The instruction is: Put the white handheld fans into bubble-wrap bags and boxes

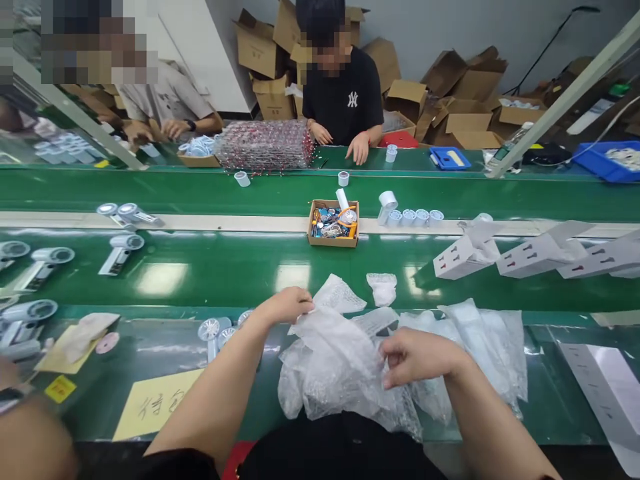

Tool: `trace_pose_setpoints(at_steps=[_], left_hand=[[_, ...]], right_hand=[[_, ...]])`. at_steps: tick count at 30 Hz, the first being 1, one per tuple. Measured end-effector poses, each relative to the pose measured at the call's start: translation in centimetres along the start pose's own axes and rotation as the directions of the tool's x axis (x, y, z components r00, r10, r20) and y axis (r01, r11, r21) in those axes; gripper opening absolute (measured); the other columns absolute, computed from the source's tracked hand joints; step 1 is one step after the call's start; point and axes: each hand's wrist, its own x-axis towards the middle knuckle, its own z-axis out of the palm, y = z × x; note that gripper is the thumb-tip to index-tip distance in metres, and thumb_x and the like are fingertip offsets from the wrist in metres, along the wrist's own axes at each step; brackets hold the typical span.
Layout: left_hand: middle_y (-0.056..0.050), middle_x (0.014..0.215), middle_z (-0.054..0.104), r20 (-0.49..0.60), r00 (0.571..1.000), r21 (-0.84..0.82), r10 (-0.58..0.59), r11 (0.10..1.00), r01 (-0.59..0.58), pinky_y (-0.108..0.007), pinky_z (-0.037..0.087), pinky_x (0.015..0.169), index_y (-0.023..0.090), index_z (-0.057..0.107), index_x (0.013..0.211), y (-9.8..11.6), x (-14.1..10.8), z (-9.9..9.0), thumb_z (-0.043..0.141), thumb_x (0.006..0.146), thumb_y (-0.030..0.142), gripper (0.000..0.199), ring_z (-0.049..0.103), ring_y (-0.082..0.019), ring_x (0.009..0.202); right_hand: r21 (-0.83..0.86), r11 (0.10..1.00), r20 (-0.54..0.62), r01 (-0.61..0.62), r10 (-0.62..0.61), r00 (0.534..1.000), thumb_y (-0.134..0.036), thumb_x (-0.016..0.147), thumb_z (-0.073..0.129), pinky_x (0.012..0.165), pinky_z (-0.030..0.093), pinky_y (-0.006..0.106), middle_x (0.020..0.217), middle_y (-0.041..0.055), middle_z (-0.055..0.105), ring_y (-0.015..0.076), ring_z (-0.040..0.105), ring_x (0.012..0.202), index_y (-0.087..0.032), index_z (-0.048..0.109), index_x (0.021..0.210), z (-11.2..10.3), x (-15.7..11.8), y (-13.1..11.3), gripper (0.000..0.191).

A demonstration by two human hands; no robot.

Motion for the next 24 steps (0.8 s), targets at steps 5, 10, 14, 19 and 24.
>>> trace_pose_setpoints(at_steps=[5, 10, 14, 19, 24], left_hand=[[-0.002, 0.092, 0.073, -0.010, 1.000, 0.148, 0.013, 0.989, -0.012, -0.029, 0.047, 0.079, 0.027, 0.072, 0.089, -3.1, -3.0, 4.1, 0.064, 0.065, 0.033, 0.026, 0.065, -0.025, 0.089], [-0.004, 0.101, 0.072, 0.025, 0.993, 0.187, 0.112, 0.976, -0.114, -0.031, 0.046, 0.084, 0.026, 0.071, 0.094, -3.5, -5.0, 8.3, 0.059, 0.077, 0.041, 0.026, 0.064, -0.025, 0.094], [-0.010, 0.087, 0.072, -0.535, 0.809, 0.067, -0.243, 0.943, 0.327, -0.034, 0.047, 0.077, 0.020, 0.068, 0.083, -6.3, -5.8, 5.5, 0.038, 0.089, 0.041, 0.036, 0.066, -0.026, 0.086], [-0.020, 0.092, 0.071, -0.501, 0.660, 0.127, -0.560, 0.707, 0.696, -0.042, 0.048, 0.078, 0.016, 0.066, 0.080, -11.1, -6.8, 5.3, 0.057, 0.077, 0.046, 0.031, 0.066, -0.037, 0.095], [-0.020, 0.089, 0.070, -0.492, 0.648, 0.071, -0.582, 0.715, 0.696, -0.044, 0.048, 0.073, 0.018, 0.063, 0.074, -11.8, -7.6, 6.1, 0.049, 0.079, 0.048, 0.034, 0.066, -0.038, 0.091]], right_hand=[[-0.202, 0.958, 0.297, 0.204, -0.138, 0.945, -0.055, 0.069, 0.071, 0.056, 0.043, 0.024, 0.066, -0.0022, 0.066, 0.0149, 0.060, 0.060, -0.023, 0.073, 0.090, -2.3, 1.5, -2.0, 0.038], [-0.111, 0.971, -0.715, -0.213, 0.071, 0.696, -0.054, 0.091, 0.041, 0.091, 0.043, 0.039, 0.124, 0.0155, 0.057, 0.0271, 0.057, 0.111, -0.020, 0.049, 0.133, -9.0, 6.7, 1.8, 0.055], [-0.050, 0.761, -0.696, -0.647, 0.438, 0.569, -0.048, 0.079, 0.065, 0.092, 0.042, 0.046, 0.139, 0.0257, 0.039, 0.0385, 0.051, 0.119, -0.016, 0.041, 0.140, -9.8, 12.4, 6.2, 0.074], [-0.177, 0.803, -0.663, -0.569, 0.331, 0.672, -0.016, 0.083, 0.055, 0.092, 0.041, 0.041, 0.109, 0.0202, 0.059, 0.0319, 0.054, 0.111, -0.010, 0.067, 0.108, -8.6, 12.2, 6.4, 0.028], [-0.399, 0.875, -0.771, -0.274, -0.158, 0.617, -0.026, 0.086, 0.055, 0.096, 0.039, 0.048, 0.135, 0.0129, 0.039, 0.0332, 0.040, 0.120, -0.024, 0.070, 0.107, -5.5, 6.6, 2.2, 0.026]])
